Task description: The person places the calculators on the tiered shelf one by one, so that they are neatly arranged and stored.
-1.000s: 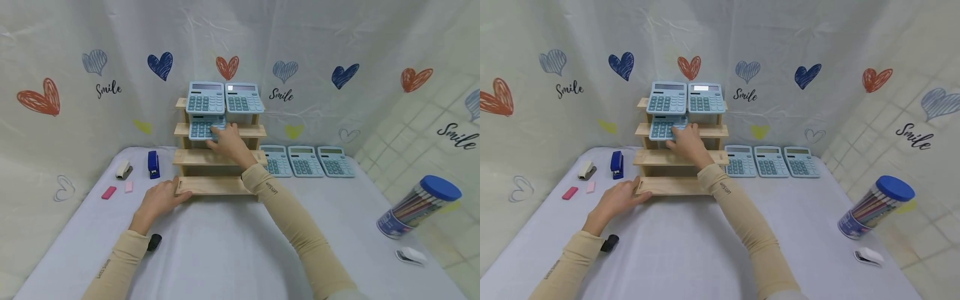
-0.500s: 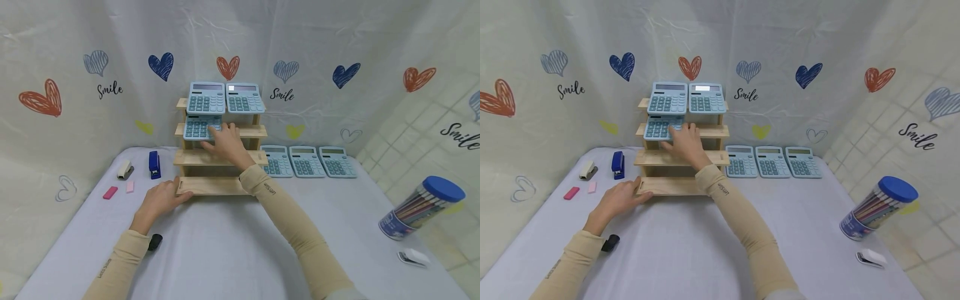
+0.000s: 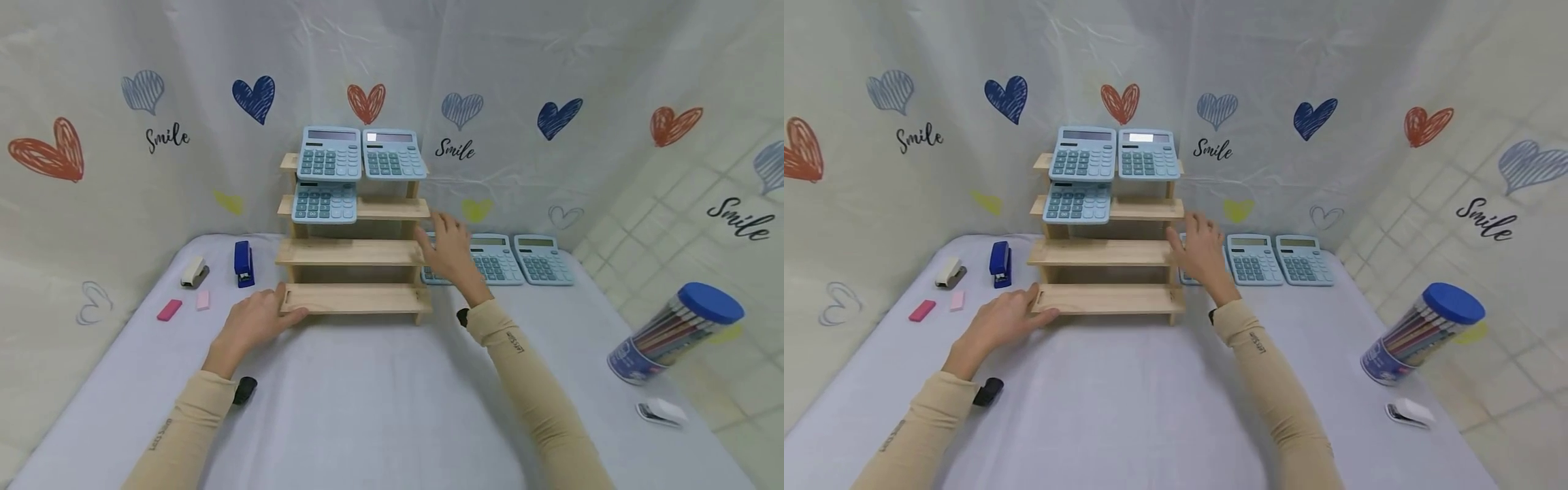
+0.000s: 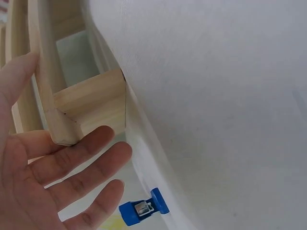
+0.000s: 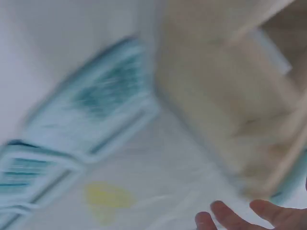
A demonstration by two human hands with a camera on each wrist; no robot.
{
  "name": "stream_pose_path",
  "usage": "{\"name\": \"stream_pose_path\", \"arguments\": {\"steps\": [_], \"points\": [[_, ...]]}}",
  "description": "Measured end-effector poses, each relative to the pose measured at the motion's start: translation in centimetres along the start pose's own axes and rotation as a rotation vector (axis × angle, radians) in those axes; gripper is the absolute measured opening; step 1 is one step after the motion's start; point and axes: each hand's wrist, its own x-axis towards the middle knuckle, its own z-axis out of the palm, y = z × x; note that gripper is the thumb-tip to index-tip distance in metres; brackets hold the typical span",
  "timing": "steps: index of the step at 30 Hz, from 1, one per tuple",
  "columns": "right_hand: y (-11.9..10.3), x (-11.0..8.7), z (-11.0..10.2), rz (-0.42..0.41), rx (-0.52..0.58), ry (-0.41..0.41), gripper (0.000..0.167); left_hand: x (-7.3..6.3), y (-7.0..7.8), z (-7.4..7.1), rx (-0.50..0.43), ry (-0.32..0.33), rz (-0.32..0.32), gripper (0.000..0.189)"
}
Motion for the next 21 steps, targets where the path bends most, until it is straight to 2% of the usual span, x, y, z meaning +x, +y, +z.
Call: {"name": "stream_pose_path", "arguments": {"steps": [2, 4, 8, 11, 14, 21], "points": [[2.4, -0.1, -0.2, 0.066, -0.002, -0.018, 0.069, 0.0, 0.0, -0.1, 0.000, -0.008, -0.002, 0.085], [4.4, -0.2, -0.1, 0.126, -0.047, -0.071, 0.071, 0.0, 0.1, -0.2, 0.001, -0.014, -0.004, 0.085], [6.7, 0.2, 1.0, 0.191, -0.170, -0.250, 0.073, 0.1, 0.1, -0.3, 0.000, -0.022, -0.010, 0.086], [7.4, 0.7, 2.4, 0.194, -0.214, -0.368, 0.076, 0.1, 0.0, -0.3, 0.001, -0.018, -0.009, 0.086], [7.4, 1.1, 3.6, 0.220, -0.199, -0.433, 0.084, 0.1, -0.1, -0.2, -0.008, -0.016, -0.009, 0.086], [6.8, 1.8, 5.1, 0.331, -0.238, -0.458, 0.096, 0.0, 0.0, 0.1, -0.009, -0.010, -0.005, 0.085]]}}
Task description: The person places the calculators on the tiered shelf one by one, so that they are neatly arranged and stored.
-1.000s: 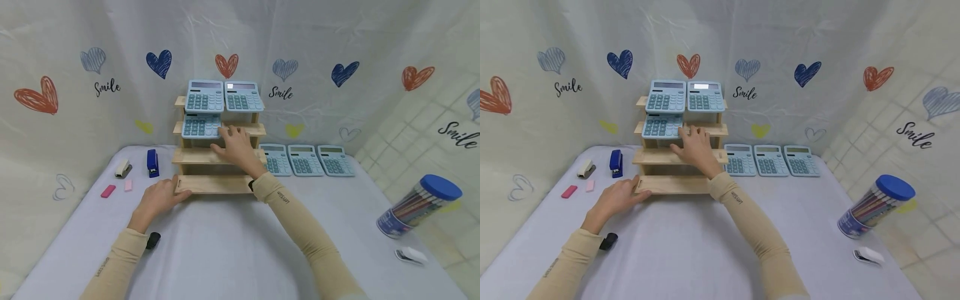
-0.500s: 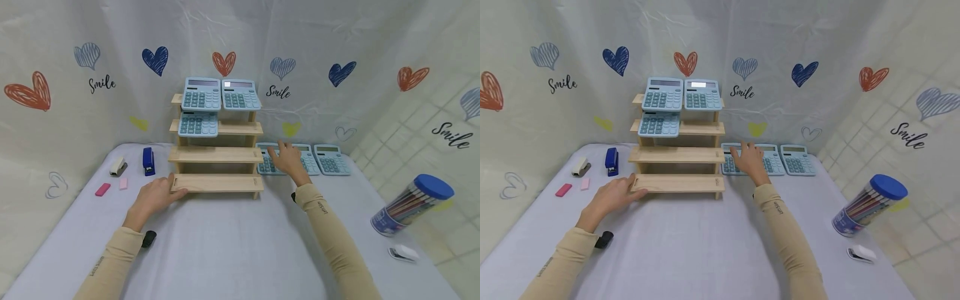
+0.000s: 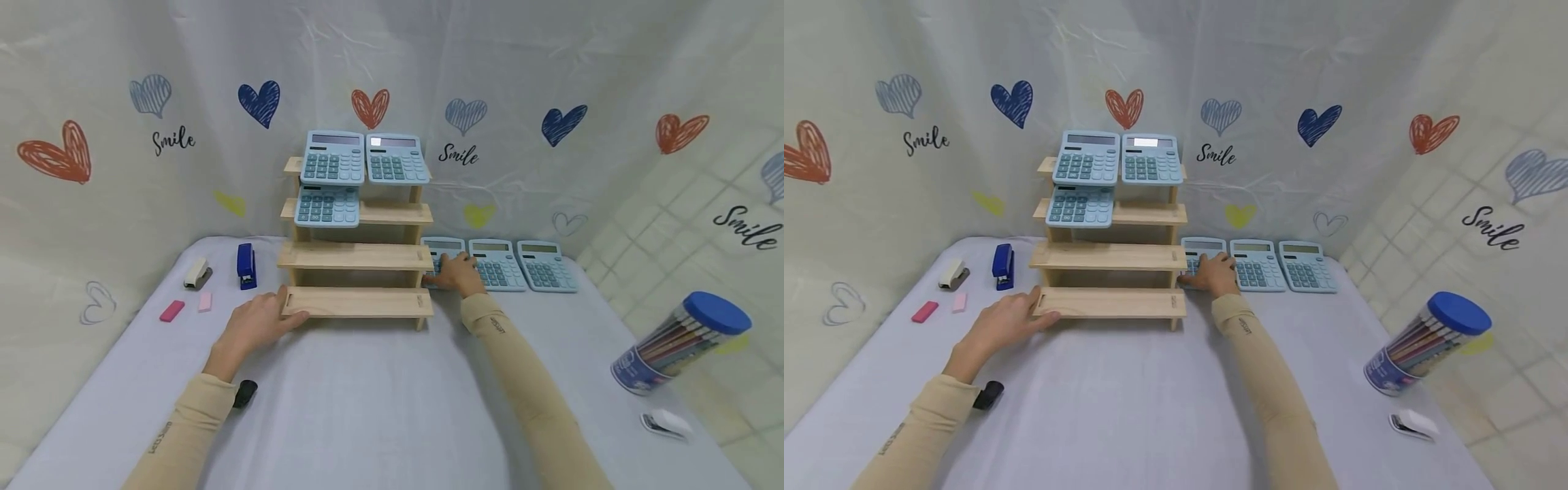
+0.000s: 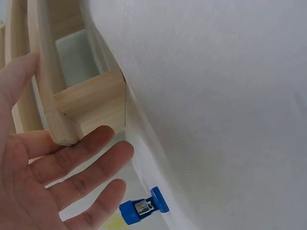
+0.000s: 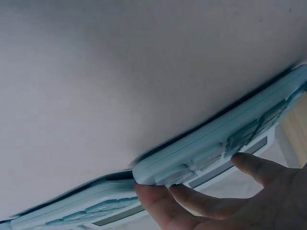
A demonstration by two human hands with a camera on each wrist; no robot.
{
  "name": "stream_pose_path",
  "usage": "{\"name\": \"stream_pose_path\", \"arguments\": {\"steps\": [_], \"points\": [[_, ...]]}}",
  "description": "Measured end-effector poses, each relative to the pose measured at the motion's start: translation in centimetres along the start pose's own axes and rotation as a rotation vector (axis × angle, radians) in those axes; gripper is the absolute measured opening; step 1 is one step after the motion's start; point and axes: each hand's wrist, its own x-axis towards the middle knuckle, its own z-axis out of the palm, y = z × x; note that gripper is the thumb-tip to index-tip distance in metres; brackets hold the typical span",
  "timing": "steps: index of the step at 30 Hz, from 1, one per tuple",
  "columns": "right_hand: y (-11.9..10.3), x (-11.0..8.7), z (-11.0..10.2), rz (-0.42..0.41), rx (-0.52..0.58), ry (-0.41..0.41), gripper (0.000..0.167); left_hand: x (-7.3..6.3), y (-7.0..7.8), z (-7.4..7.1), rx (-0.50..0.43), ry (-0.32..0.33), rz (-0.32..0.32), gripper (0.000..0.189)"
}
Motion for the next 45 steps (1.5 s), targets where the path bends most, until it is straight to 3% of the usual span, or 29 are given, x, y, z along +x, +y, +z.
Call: {"name": "stream_pose_path", "arguments": {"steps": [8, 14, 19, 25, 29, 33, 37, 45], "points": [[-0.2, -0.9, 0.3, 0.068, -0.036, -0.067, 0.101, 0.0, 0.2, -0.1, -0.006, -0.003, -0.005, 0.085], [0.2, -2.8, -0.3, -0.021, -0.054, -0.073, 0.094, 0.0, 0.0, -0.2, -0.002, -0.014, -0.015, 0.086], [1.7, -4.5, -1.4, -0.067, 0.048, -0.086, 0.096, 0.0, -0.4, -0.2, 0.005, -0.015, -0.017, 0.086], [3.5, -6.2, -3.4, -0.102, 0.099, -0.023, 0.097, 0.0, -0.4, -0.6, -0.002, -0.024, -0.012, 0.084], [3.7, -7.9, -5.5, -0.135, 0.106, 0.073, 0.094, -0.2, -0.4, -0.5, -0.007, -0.020, -0.007, 0.083], [2.8, -9.6, -7.8, -0.175, 0.117, 0.172, 0.091, -0.2, -0.4, -0.4, -0.010, -0.021, -0.003, 0.086], [0.7, -10.8, -9.5, -0.218, 0.092, 0.215, 0.090, -0.2, -0.4, -0.4, -0.011, -0.017, 0.000, 0.086], [-4.6, -10.9, -9.9, -0.284, -0.006, 0.241, 0.087, -0.1, -0.1, -0.1, -0.019, -0.012, 0.006, 0.085]]}}
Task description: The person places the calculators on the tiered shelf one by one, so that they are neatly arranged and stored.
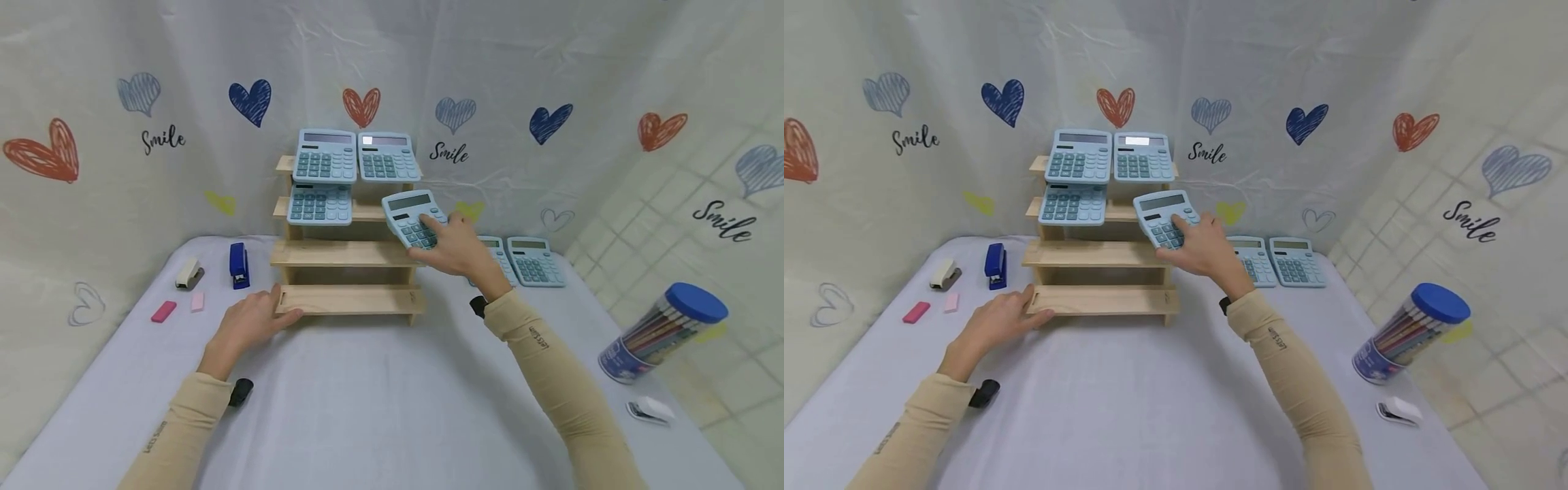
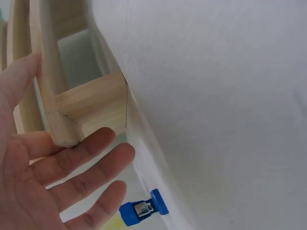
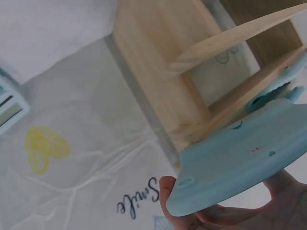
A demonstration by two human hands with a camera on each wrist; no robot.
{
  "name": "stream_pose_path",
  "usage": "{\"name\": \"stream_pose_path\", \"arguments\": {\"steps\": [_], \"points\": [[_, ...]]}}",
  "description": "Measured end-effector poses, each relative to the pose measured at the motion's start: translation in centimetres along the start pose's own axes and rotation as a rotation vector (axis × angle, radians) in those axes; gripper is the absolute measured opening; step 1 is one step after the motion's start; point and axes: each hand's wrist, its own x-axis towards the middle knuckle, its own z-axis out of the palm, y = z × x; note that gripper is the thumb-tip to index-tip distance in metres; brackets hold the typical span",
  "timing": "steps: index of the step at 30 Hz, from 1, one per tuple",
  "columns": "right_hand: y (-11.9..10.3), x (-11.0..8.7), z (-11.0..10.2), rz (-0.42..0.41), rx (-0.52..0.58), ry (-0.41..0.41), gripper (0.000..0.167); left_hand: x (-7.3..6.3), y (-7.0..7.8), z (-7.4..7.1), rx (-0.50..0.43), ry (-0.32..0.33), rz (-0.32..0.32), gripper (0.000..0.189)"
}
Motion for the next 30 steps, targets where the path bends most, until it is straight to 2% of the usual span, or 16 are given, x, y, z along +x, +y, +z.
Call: {"name": "stream_pose_path", "arguments": {"steps": [7, 15, 18, 22, 24, 30], "points": [[-2.9, 2.7, 1.0, -0.016, -0.085, 0.034, 0.086, 0.0, -0.2, 0.5, 0.002, 0.016, 0.005, 0.085], [-5.5, 5.7, 2.0, -0.017, -0.116, 0.146, 0.085, -0.1, -0.1, 0.4, 0.015, 0.031, 0.005, 0.087], [-6.4, 6.7, 2.4, 0.015, -0.145, 0.169, 0.091, -0.1, -0.1, 0.4, 0.010, 0.030, 0.007, 0.086], [-7.4, 7.7, 2.7, 0.094, -0.177, 0.154, 0.100, -0.1, 0.0, 0.4, 0.007, 0.034, 0.013, 0.087], [-7.7, 8.1, 2.8, 0.121, -0.176, 0.146, 0.100, -0.1, 0.0, 0.5, 0.011, 0.037, 0.012, 0.088], [-7.8, 8.5, 2.9, 0.129, -0.155, 0.136, 0.090, -0.1, -0.1, 0.4, 0.014, 0.040, 0.004, 0.087]]}}
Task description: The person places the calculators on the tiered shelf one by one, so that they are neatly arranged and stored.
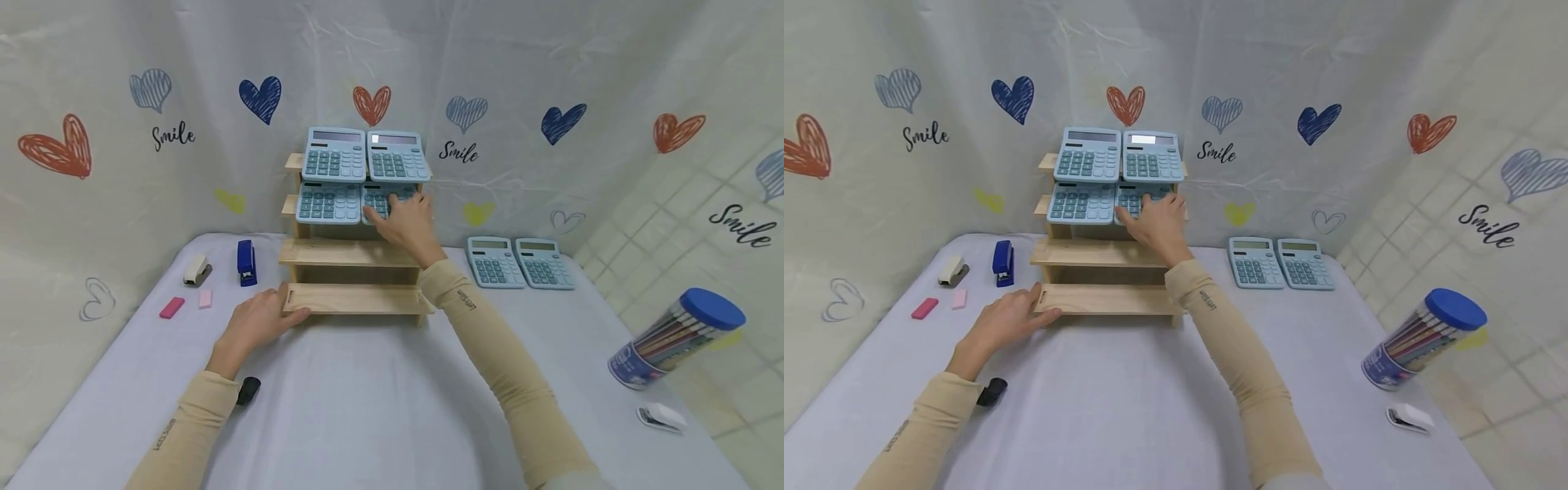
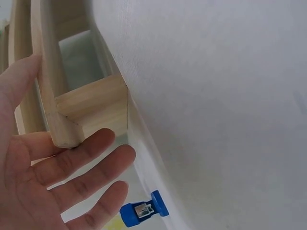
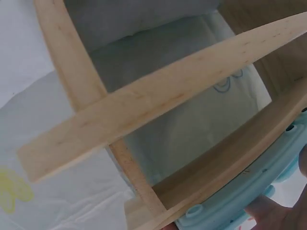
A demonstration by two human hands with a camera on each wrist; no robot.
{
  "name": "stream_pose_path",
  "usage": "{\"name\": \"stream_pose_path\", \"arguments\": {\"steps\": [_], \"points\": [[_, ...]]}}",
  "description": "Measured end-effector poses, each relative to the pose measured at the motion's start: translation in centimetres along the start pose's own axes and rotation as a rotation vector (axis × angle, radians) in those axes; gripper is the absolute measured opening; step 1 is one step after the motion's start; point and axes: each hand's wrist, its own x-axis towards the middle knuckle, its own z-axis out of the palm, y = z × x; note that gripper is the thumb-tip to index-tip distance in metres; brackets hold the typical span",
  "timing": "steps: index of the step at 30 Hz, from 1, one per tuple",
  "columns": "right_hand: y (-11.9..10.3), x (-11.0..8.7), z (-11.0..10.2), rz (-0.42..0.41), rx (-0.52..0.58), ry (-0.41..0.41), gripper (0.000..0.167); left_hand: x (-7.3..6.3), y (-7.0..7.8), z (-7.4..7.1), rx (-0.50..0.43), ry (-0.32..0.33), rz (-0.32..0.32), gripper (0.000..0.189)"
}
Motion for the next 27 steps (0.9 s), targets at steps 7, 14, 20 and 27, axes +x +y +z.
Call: {"name": "stream_pose_path", "arguments": {"steps": [7, 14, 20, 27], "points": [[3.6, -0.9, 0.4, 0.000, 0.207, 0.006, 0.080, 0.0, 0.2, -0.2, -0.003, -0.006, 0.008, 0.087], [10.5, -1.8, 2.2, 0.050, 0.285, 0.058, 0.077, 0.5, 0.3, -0.6, -0.008, 0.003, 0.011, 0.086], [17.7, -3.0, 5.5, 0.141, 0.195, -0.140, 0.081, 0.5, 0.2, -0.7, 0.000, -0.005, 0.011, 0.085], [23.4, -4.1, 8.4, 0.253, 0.154, -0.389, 0.091, 0.3, -0.1, -0.3, -0.009, -0.037, -0.008, 0.087]]}}
